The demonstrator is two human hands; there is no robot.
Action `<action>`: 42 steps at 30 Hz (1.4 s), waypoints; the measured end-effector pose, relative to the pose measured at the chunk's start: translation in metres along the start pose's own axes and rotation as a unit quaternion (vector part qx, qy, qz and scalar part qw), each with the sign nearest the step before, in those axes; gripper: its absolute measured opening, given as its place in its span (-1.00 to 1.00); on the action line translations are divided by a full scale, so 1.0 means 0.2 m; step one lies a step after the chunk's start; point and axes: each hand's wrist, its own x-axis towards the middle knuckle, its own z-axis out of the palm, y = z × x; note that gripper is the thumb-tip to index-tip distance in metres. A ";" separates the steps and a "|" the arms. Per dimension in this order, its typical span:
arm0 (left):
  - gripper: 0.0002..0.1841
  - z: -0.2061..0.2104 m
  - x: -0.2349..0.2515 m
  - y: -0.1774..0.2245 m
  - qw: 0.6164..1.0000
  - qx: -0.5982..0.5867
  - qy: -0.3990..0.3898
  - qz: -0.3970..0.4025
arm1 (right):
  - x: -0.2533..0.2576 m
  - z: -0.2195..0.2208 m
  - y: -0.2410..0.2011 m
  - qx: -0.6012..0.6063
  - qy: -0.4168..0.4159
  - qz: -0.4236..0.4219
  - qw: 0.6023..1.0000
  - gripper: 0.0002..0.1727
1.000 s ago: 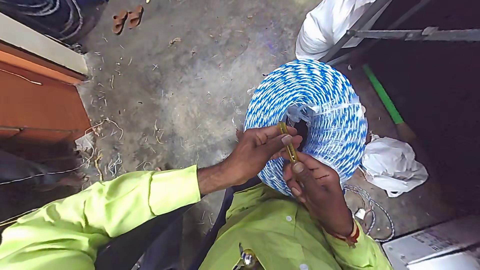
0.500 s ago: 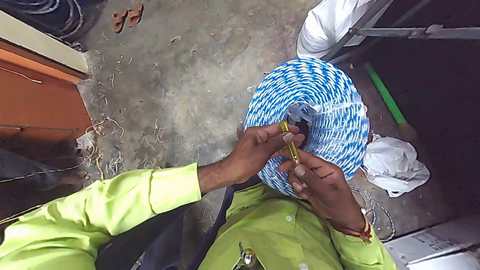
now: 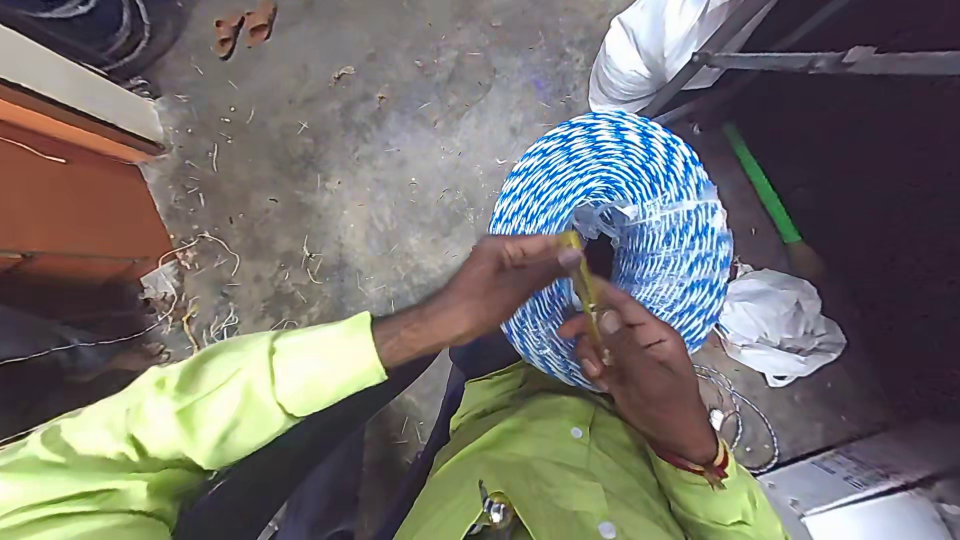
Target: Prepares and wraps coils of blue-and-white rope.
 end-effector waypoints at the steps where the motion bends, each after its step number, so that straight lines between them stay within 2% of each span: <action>1: -0.68 -0.06 0.01 0.01 0.998 0.054 0.009 0.040 | 0.00 -0.01 -0.02 -0.032 0.026 -0.032 0.999 -0.49; 4: -0.64 -0.28 0.05 0.03 0.956 0.231 0.073 0.166 | 0.00 -0.05 -0.11 -0.175 0.103 -0.117 0.972 -0.47; 6: -0.66 -0.36 0.03 0.01 0.912 0.363 0.088 0.170 | 0.00 -0.06 -0.15 -0.276 0.120 -0.132 0.945 -0.52; 8: -0.69 -0.37 0.01 -0.04 0.879 0.441 0.048 0.175 | 0.00 -0.04 -0.16 -0.392 0.108 -0.104 0.908 -0.55; 12: -0.65 -0.33 0.00 -0.16 0.843 0.511 -0.015 0.166 | 0.05 0.06 -0.19 -0.582 0.061 -0.078 0.807 -0.55; 15: -0.60 -0.31 -0.01 -0.18 0.836 0.523 -0.024 0.163 | 0.10 0.13 -0.25 -0.651 0.056 -0.090 0.751 -0.53; 18: -0.61 -0.31 -0.02 -0.20 0.836 0.521 -0.029 0.171 | 0.19 0.17 -0.29 -0.701 0.046 -0.052 0.710 -0.54; 23: -0.81 -0.30 -0.01 -0.20 0.826 0.504 -0.033 0.250 | 0.24 0.20 -0.26 -0.706 0.038 -0.036 0.707 -0.63; 26: -0.86 -0.31 -0.03 -0.20 0.818 0.513 -0.047 0.258 | 0.09 0.21 -0.26 -0.709 -0.010 -0.042 0.704 -0.58; 28: -0.89 -0.31 -0.03 -0.20 0.828 0.506 -0.045 0.237 | -0.06 0.18 -0.28 -0.714 -0.045 -0.043 0.697 -0.55; 30: -0.89 -0.31 -0.03 -0.21 0.840 0.496 -0.045 0.215 | -0.22 0.10 -0.34 -0.732 -0.066 -0.031 0.677 -0.55; 32: -0.84 -0.29 -0.03 -0.22 0.844 0.486 -0.042 0.222 | -0.34 0.01 -0.47 -0.770 -0.084 0.021 0.632 -0.55; 34: -0.72 -0.26 -0.03 -0.22 0.833 0.497 -0.050 0.237 | -0.39 -0.02 -0.61 -0.796 -0.092 0.078 0.594 -0.61; 35: -0.64 -0.24 -0.02 -0.22 0.822 0.514 -0.061 0.238 | -0.39 -0.04 -0.64 -0.800 -0.076 0.068 0.591 -0.59; 37: -0.56 -0.21 0.00 -0.22 0.795 0.549 -0.071 0.249 | -0.32 -0.06 -0.64 -0.779 -0.025 -0.031 0.626 -0.54; 39: -0.60 -0.19 -0.01 -0.21 0.783 0.565 -0.078 0.250 | -0.18 0.00 -0.58 -0.736 -0.003 -0.121 0.666 -0.56; 42: -0.71 -0.16 -0.03 -0.17 0.800 0.545 -0.071 0.240 | 0.08 0.08 -0.40 -0.708 -0.032 -0.144 0.691 -0.55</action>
